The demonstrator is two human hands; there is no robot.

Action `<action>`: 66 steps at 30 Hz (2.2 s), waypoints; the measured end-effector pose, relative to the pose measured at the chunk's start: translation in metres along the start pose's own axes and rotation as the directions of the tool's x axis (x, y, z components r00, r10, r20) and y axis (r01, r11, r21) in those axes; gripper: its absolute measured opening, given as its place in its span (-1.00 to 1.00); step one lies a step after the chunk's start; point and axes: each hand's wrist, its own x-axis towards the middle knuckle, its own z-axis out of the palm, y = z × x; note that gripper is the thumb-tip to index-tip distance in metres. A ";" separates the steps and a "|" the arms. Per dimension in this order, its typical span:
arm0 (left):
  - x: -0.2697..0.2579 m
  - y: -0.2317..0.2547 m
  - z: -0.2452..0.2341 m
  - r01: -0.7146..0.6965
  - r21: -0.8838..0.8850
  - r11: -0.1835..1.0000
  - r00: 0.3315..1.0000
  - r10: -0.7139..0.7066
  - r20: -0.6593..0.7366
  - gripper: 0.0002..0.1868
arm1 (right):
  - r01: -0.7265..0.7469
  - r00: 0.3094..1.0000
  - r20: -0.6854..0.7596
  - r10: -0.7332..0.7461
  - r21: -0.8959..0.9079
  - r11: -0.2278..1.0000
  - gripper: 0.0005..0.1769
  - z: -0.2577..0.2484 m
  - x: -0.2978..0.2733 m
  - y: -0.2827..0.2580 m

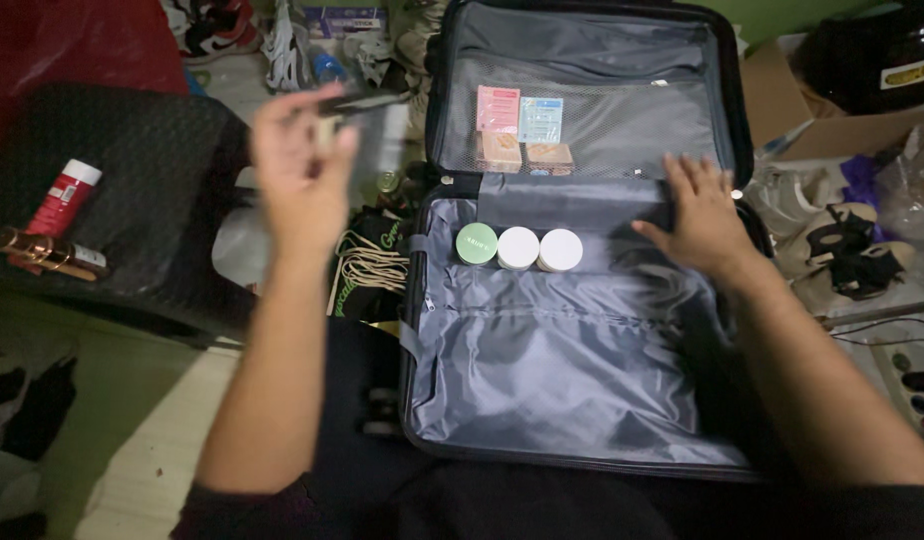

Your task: The person packs a suitcase by placing a pair of black and white sneakers and a pair of beige slides into the main compartment. They then place several small round containers, sachets, a makeup palette, and tubes into the mesh pocket and main compartment.

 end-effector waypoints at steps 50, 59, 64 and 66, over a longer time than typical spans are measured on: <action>-0.092 -0.093 0.186 0.633 -0.221 0.742 0.709 -0.441 0.550 -0.24 | -0.270 0.957 0.232 0.173 0.932 0.243 -0.09 -0.040 -0.020 -0.059; -0.101 -0.100 0.201 0.720 -0.119 0.684 0.615 -0.548 0.567 -0.12 | -0.138 0.987 0.047 0.152 0.727 0.673 -0.06 -0.068 -0.021 -0.089; -0.096 -0.095 0.191 0.868 -0.398 0.298 0.497 -0.531 0.686 -0.29 | 0.184 0.977 -0.033 -0.209 0.617 0.765 0.14 -0.084 -0.014 -0.098; -0.097 -0.093 0.186 0.893 -0.395 0.216 0.446 -0.538 0.715 -0.32 | 0.328 0.942 -0.161 -0.293 0.276 0.903 0.07 -0.085 -0.012 -0.096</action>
